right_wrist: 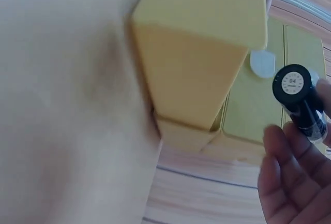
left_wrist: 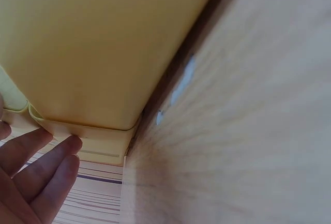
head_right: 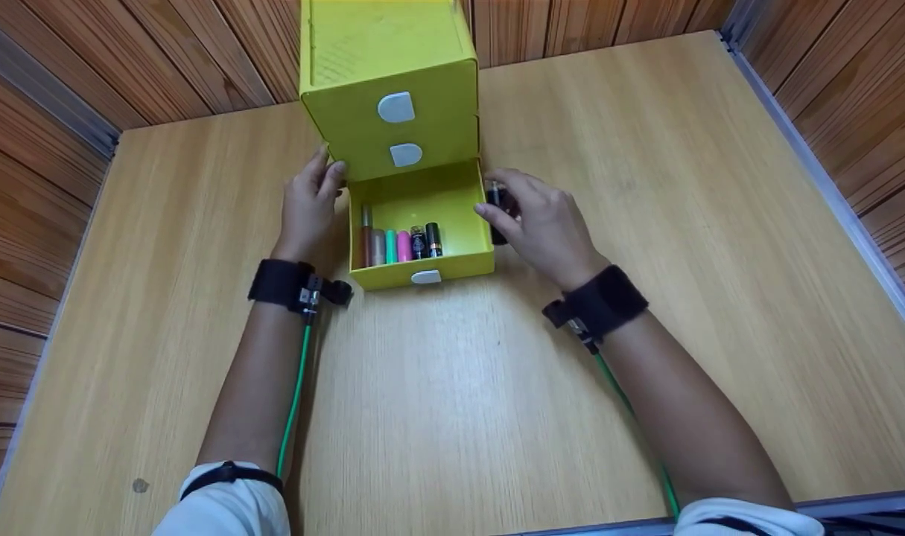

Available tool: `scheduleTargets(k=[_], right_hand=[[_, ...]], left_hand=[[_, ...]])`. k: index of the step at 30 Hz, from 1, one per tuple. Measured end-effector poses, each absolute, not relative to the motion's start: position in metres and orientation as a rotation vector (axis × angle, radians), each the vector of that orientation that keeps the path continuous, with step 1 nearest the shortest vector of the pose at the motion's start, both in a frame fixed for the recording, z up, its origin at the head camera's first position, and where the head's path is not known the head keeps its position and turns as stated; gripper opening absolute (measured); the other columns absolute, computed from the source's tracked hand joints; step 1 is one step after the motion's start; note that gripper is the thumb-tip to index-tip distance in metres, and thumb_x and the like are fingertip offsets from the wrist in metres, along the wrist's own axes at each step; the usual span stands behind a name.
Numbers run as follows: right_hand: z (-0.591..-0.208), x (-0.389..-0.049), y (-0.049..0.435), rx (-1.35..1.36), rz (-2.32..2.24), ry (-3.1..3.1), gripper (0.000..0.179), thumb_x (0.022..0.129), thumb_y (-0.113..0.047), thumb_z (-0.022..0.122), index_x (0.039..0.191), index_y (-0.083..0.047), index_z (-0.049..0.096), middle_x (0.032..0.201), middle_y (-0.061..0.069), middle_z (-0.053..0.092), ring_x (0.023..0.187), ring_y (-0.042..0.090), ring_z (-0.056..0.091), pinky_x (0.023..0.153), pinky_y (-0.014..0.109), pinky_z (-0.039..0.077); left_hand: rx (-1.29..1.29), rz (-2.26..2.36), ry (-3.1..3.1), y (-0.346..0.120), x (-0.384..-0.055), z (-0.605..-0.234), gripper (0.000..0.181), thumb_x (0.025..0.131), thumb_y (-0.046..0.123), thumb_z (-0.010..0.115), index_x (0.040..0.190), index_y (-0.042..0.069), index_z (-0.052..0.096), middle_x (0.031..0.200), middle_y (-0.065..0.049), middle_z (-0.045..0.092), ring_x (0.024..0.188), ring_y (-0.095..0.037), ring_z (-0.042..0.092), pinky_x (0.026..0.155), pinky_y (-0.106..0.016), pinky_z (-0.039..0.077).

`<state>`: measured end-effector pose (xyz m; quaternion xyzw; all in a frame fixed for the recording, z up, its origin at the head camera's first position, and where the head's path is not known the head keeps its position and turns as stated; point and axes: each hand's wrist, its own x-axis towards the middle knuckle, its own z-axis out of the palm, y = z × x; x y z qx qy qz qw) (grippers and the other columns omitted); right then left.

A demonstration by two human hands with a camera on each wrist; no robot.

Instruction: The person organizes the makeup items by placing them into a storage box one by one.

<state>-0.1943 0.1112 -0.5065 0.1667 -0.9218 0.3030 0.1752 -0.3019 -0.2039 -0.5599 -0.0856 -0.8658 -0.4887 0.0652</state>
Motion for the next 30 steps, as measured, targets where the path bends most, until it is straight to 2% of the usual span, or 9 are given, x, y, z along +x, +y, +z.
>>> scheduleTargets(k=[4,7,9,12,14,18,22,25,30], right_hand=[[-0.508,-0.204,0.096,0.462,0.902,-2.601,0.04,0.091,-0.03,0.07,0.125,-0.008,0.063,0.083,0.007,0.065,0.075,0.02,0.058,0.063,0.029,0.041],[-0.509,-0.21,0.086,0.451,0.922,-2.599,0.04,0.091,-0.03,0.07,0.124,-0.008,0.064,0.087,0.008,0.067,0.075,0.022,0.057,0.063,0.032,0.038],[-0.511,-0.213,0.08,0.44,0.924,-2.614,0.04,0.091,-0.032,0.071,0.123,-0.008,0.065,0.092,0.009,0.068,0.077,0.023,0.057,0.065,0.034,0.038],[-0.514,-0.218,0.072,0.422,0.919,-2.662,0.042,0.089,-0.037,0.07,0.121,-0.01,0.065,0.098,0.008,0.068,0.086,0.023,0.056,0.072,0.037,0.041],[-0.518,-0.221,0.067,0.433,0.907,-2.682,0.043,0.088,-0.038,0.071,0.119,-0.009,0.066,0.099,0.008,0.069,0.091,0.025,0.056,0.079,0.041,0.042],[-0.524,-0.226,0.061,0.437,0.891,-2.725,0.039,0.086,-0.038,0.074,0.112,-0.01,0.067,0.095,0.006,0.069,0.099,0.027,0.055,0.093,0.048,0.037],[-0.527,-0.229,0.059,0.413,0.863,-2.789,0.034,0.086,-0.038,0.075,0.106,-0.011,0.068,0.095,0.004,0.068,0.104,0.028,0.053,0.103,0.05,0.029],[-0.528,-0.23,0.059,0.411,0.827,-2.825,0.03,0.086,-0.037,0.075,0.102,-0.012,0.068,0.093,0.003,0.068,0.105,0.028,0.053,0.107,0.049,0.023],[-0.529,-0.232,0.059,0.427,0.78,-2.885,0.026,0.088,-0.037,0.073,0.097,-0.014,0.069,0.088,0.003,0.068,0.104,0.027,0.053,0.111,0.048,0.018]], left_hand=[[-0.261,-1.453,-2.62,-0.203,-0.301,-0.559,0.06,0.098,0.05,0.044,0.151,0.028,0.029,0.09,-0.008,0.067,0.047,-0.014,0.033,0.054,-0.027,0.042],[-0.264,-1.44,-2.632,-0.202,-0.301,-0.56,0.061,0.098,0.052,0.044,0.151,0.027,0.03,0.076,-0.009,0.058,0.046,-0.013,0.031,0.051,-0.028,0.039],[-0.265,-1.43,-2.637,-0.202,-0.301,-0.56,0.061,0.097,0.052,0.044,0.151,0.027,0.03,0.082,-0.011,0.06,0.046,-0.012,0.03,0.051,-0.027,0.039],[-0.26,-1.443,-2.636,-0.202,-0.301,-0.56,0.061,0.097,0.053,0.044,0.151,0.027,0.03,0.108,-0.01,0.067,0.047,-0.012,0.031,0.053,-0.027,0.04],[-0.258,-1.447,-2.635,-0.202,-0.3,-0.56,0.061,0.097,0.053,0.043,0.151,0.028,0.03,0.106,-0.01,0.067,0.046,-0.013,0.031,0.052,-0.027,0.04],[-0.254,-1.465,-2.635,-0.201,-0.3,-0.56,0.061,0.097,0.054,0.043,0.151,0.03,0.029,0.075,-0.012,0.055,0.045,-0.013,0.032,0.049,-0.027,0.039],[-0.246,-1.474,-2.637,-0.2,-0.3,-0.559,0.06,0.097,0.052,0.044,0.151,0.03,0.03,0.104,-0.01,0.068,0.047,-0.013,0.033,0.05,-0.027,0.04],[-0.239,-1.478,-2.636,-0.199,-0.301,-0.559,0.059,0.098,0.05,0.045,0.151,0.03,0.03,0.133,-0.005,0.059,0.048,-0.013,0.034,0.051,-0.026,0.041],[-0.233,-1.483,-2.636,-0.198,-0.301,-0.56,0.059,0.098,0.051,0.044,0.151,0.03,0.03,0.131,-0.006,0.061,0.048,-0.013,0.034,0.052,-0.026,0.041]])
